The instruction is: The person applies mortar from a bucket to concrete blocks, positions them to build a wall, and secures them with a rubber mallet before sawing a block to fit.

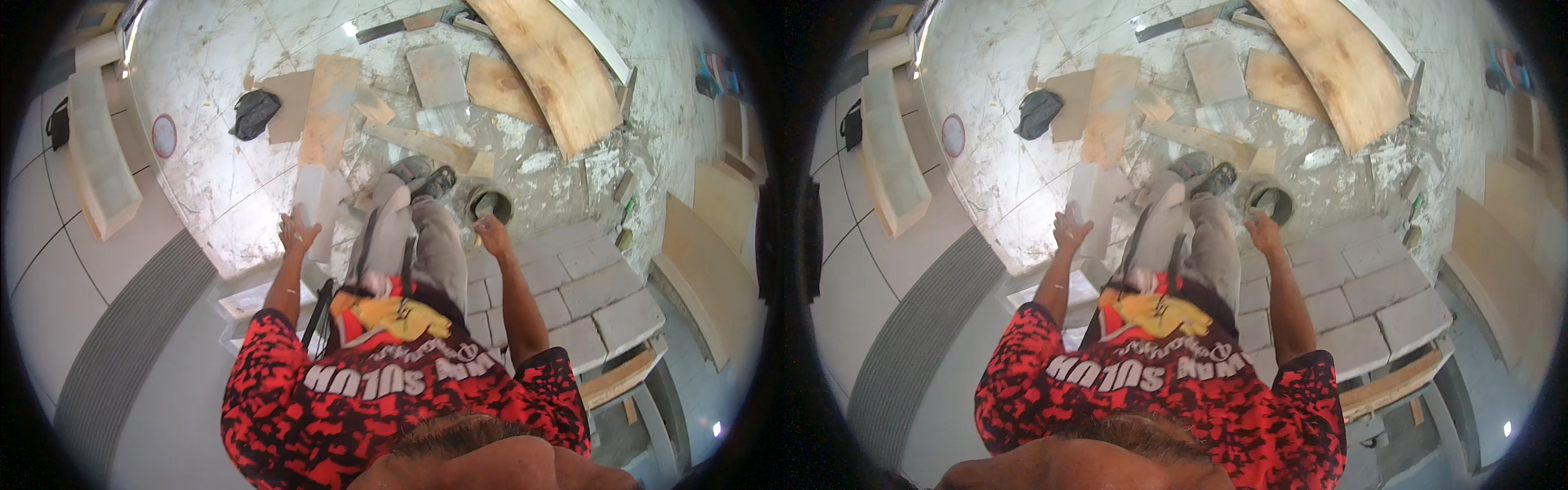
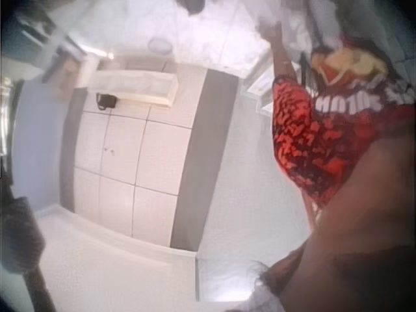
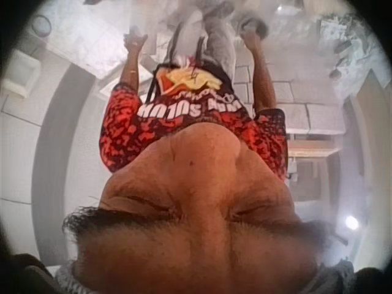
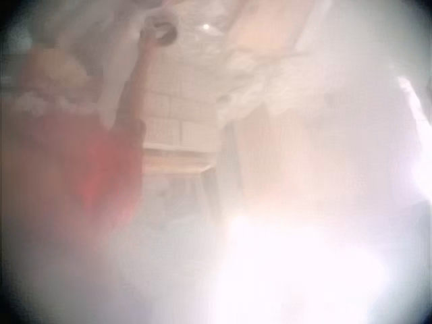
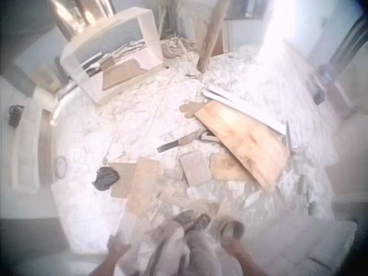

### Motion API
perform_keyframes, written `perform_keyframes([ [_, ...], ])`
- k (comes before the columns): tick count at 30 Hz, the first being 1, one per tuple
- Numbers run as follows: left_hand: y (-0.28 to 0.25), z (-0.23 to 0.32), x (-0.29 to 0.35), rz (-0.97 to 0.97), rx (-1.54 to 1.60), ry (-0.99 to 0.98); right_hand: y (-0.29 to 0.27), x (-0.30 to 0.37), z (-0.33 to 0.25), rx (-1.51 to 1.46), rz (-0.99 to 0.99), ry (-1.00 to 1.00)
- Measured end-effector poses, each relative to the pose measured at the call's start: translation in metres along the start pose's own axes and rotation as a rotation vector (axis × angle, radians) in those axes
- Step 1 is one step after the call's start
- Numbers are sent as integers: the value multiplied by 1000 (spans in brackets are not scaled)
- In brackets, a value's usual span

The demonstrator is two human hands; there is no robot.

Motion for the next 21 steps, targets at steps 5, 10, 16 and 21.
perform_keyframes([
  [5, -22, 150, -105, 218, -55, 461, 4, -135, 27, 116, 24, -79],
  [10, -31, 334, -185, 205, -140, 783, -64, -294, 44, 21, 266, -182],
  [16, 4, 495, -246, 453, -309, 1259, -183, -472, 35, 81, 534, -356],
  [21, 37, 503, -290, 443, -320, 1336, -227, -564, -21, 215, 586, -438],
])
Point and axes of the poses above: each hand's wrist, its own x-axis away from the middle knuckle, its own y-axis out of the palm, z = x × y, the point moved 7 cm from there along -x, towards the middle knuckle, and after that the axes turned 7 degrees about -z, right-handed, at the moved point
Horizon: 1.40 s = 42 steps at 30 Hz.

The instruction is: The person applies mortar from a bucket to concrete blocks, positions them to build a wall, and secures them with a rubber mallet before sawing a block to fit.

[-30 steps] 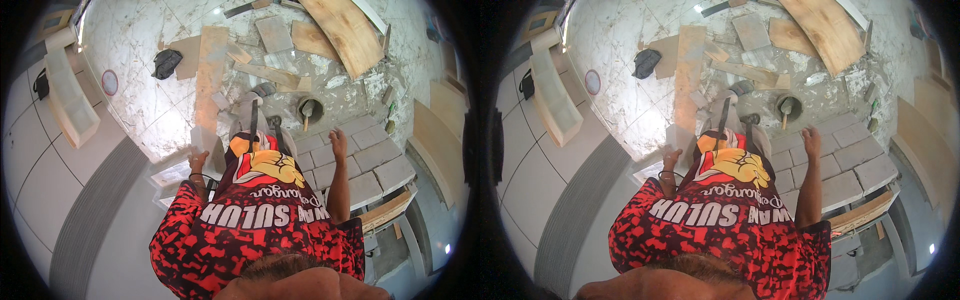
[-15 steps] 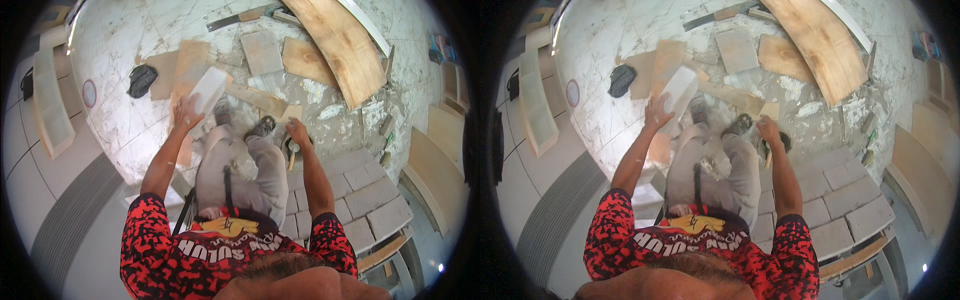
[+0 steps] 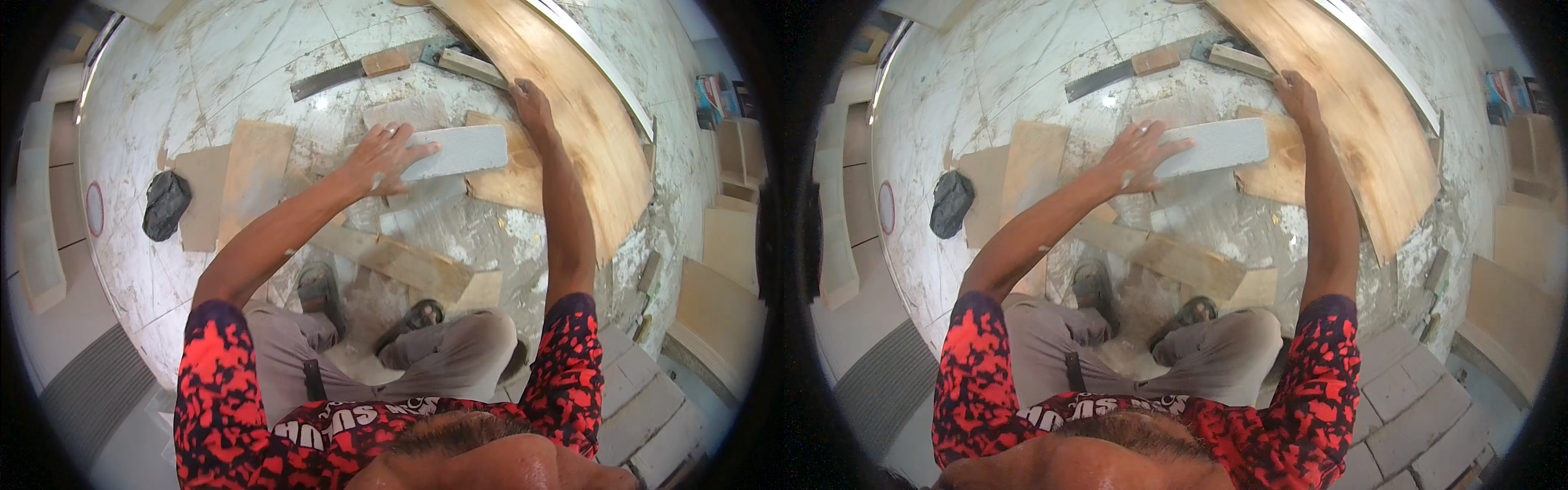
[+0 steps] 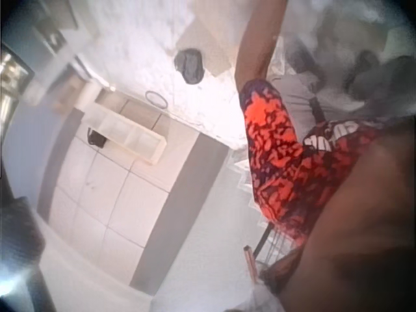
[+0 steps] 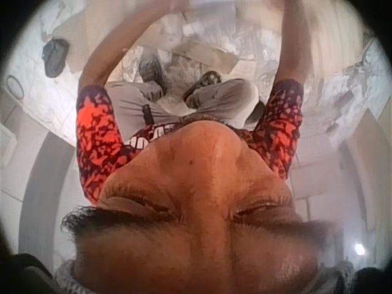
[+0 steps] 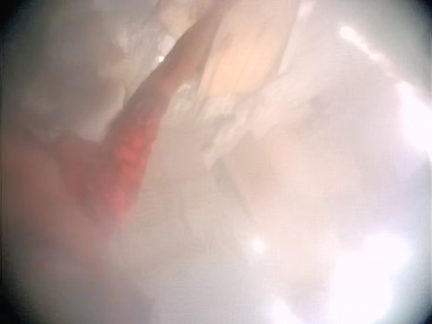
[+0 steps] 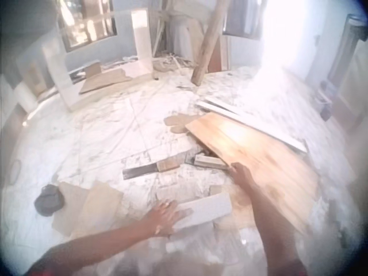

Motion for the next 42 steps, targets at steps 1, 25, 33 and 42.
perform_keyframes([
  [1, 2, -5, 5, 38, -27, -6, 10, -23, -1, 70, -61, -25],
  [25, -2, -6, 1, 159, 0, 19, 152, -138, 14, 511, -653, -408],
  [33, -2, -8, 2, 122, 4, 6, 188, -139, 8, 719, -342, -540],
  [42, 3, -7, 5, 87, -1, -31, 115, -118, -52, 423, -490, -482],
])
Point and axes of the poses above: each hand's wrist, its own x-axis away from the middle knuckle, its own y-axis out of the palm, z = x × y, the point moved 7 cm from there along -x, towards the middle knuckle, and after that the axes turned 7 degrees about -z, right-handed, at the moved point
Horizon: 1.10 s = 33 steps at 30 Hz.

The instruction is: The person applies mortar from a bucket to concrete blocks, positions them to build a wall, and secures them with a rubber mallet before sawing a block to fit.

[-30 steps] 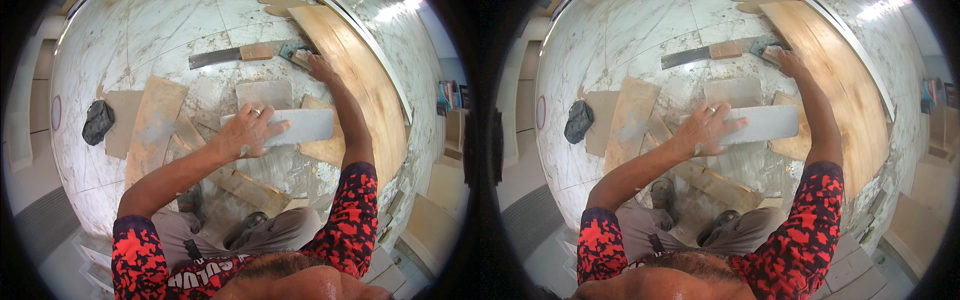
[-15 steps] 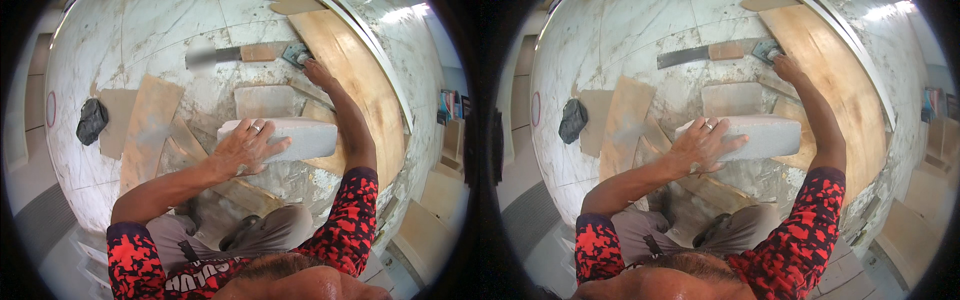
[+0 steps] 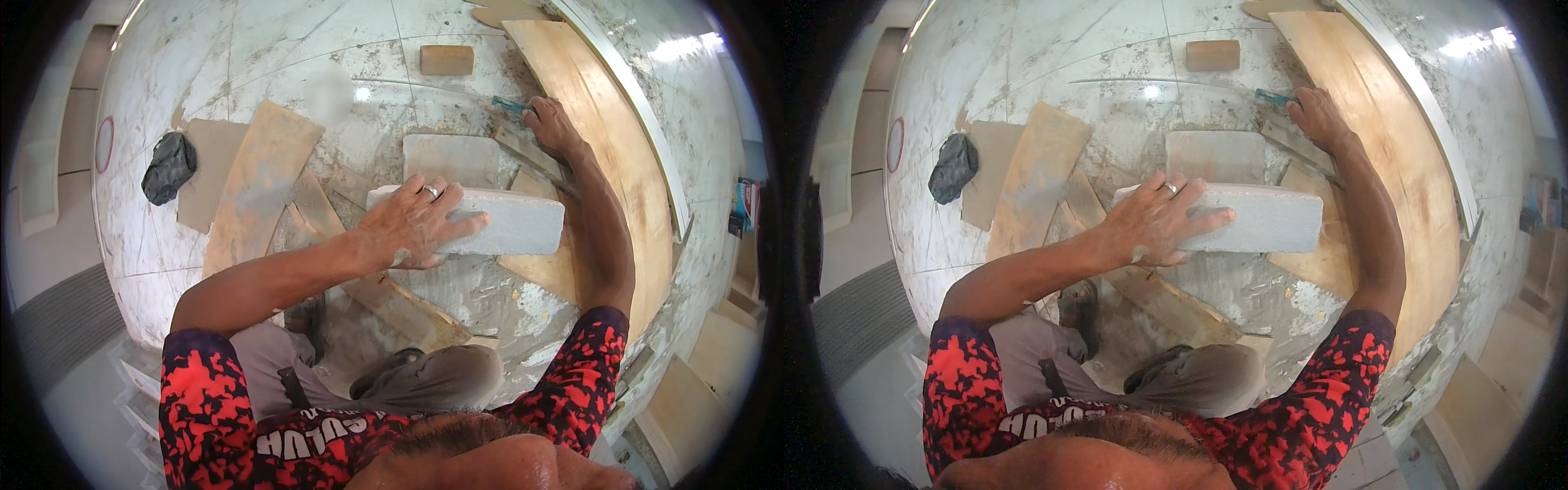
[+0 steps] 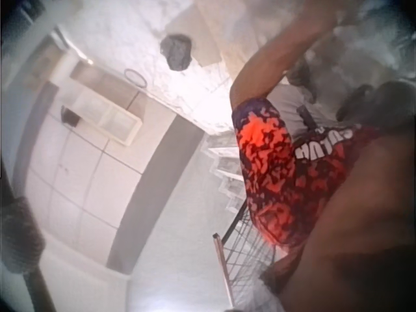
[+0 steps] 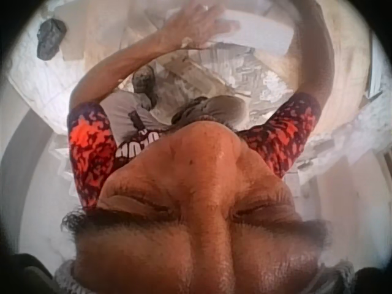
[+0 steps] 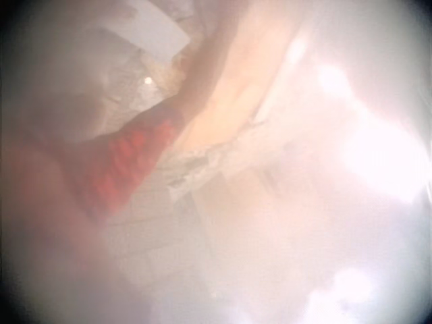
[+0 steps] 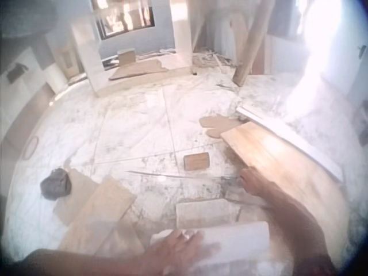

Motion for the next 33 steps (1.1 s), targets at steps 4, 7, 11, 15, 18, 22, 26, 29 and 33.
perform_keyframes([
  [4, -2, 2, -3, -39, 8, 17, -10, 9, -21, -209, 37, 10],
  [7, 3, 2, -5, 25, -27, 47, -42, 6, -38, -338, 111, 65],
  [11, 3, -2, -2, 1, 0, 5, -139, 48, -86, -377, 230, 109],
  [15, 1, 3, 2, -11, 13, 25, -195, 174, -137, -455, 437, 189],
  [18, 5, -5, -15, -45, 32, 64, -172, 271, -170, -565, 651, 322],
  [22, -8, -21, -25, -34, -35, 101, -116, 352, -239, -925, 930, 331],
  [26, -18, -34, -56, 1, -20, 120, -60, 394, -296, -967, 1053, 419],
  [29, -19, -34, -60, -31, -16, 87, -8, 411, -311, -997, 1045, 477],
  [33, -10, -29, -51, -58, -76, 42, 6, 421, -328, -865, 951, 531],
])
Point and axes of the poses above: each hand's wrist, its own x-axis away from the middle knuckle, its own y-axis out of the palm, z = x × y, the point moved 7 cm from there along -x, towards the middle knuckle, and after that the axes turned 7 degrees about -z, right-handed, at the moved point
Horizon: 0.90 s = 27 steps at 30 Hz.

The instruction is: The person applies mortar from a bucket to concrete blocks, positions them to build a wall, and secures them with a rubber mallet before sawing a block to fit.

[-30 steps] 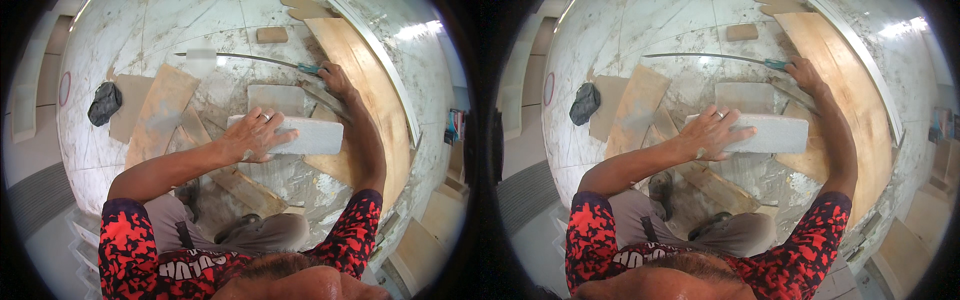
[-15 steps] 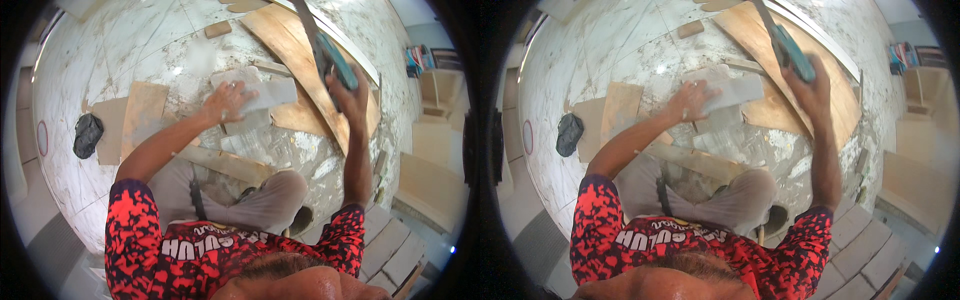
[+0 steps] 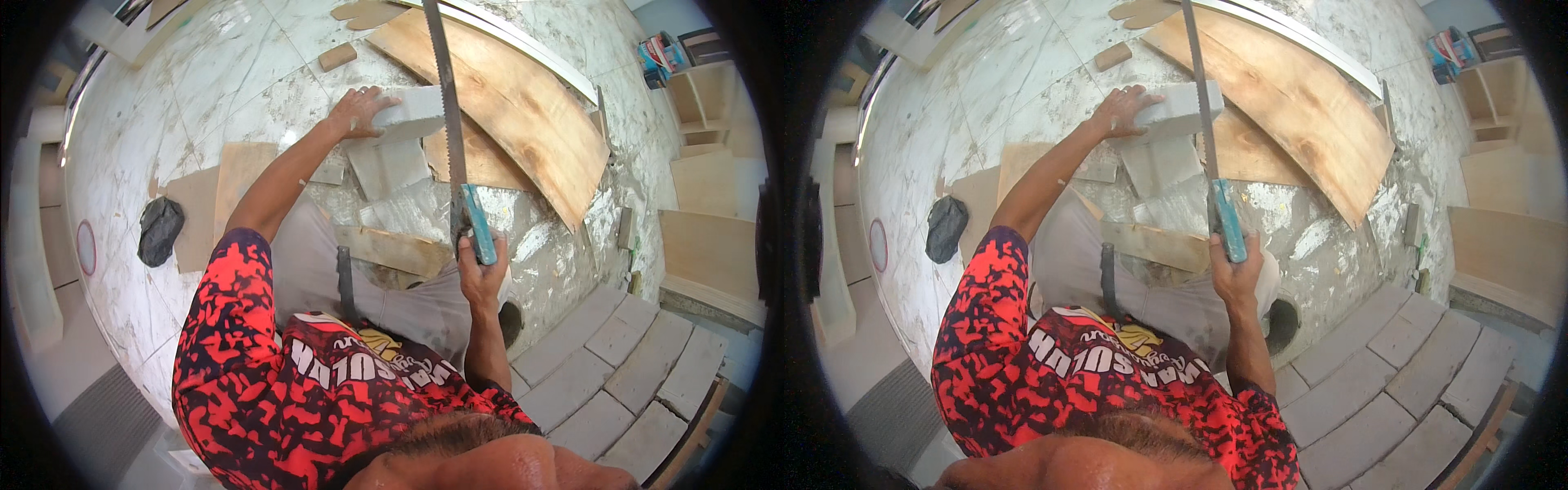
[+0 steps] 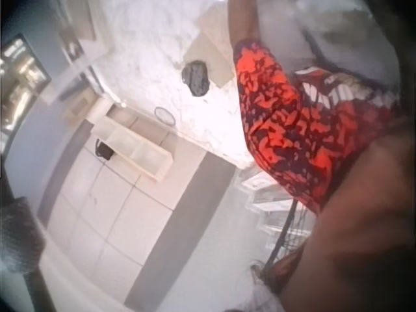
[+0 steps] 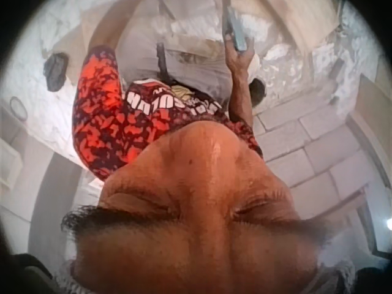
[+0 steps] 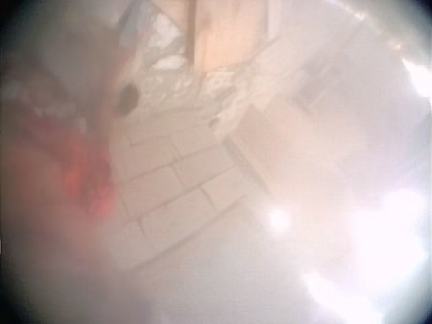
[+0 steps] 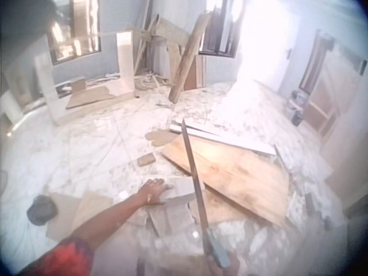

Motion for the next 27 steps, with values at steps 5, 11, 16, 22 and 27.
perform_keyframes([
  [5, 5, -13, 5, 158, 212, -75, -4, 16, 5, 51, -49, 38],
  [11, 25, -21, -5, 285, 251, -464, -7, 40, 47, -58, -29, 128],
  [16, 5, 7, -6, 208, 229, -627, -15, 49, 50, 11, -13, 84],
  [22, -3, 13, -5, 162, 193, -672, -7, 52, 43, 38, -96, 137],
  [27, -2, 8, -10, 196, 203, -698, 4, 52, 35, 47, -102, 125],
])
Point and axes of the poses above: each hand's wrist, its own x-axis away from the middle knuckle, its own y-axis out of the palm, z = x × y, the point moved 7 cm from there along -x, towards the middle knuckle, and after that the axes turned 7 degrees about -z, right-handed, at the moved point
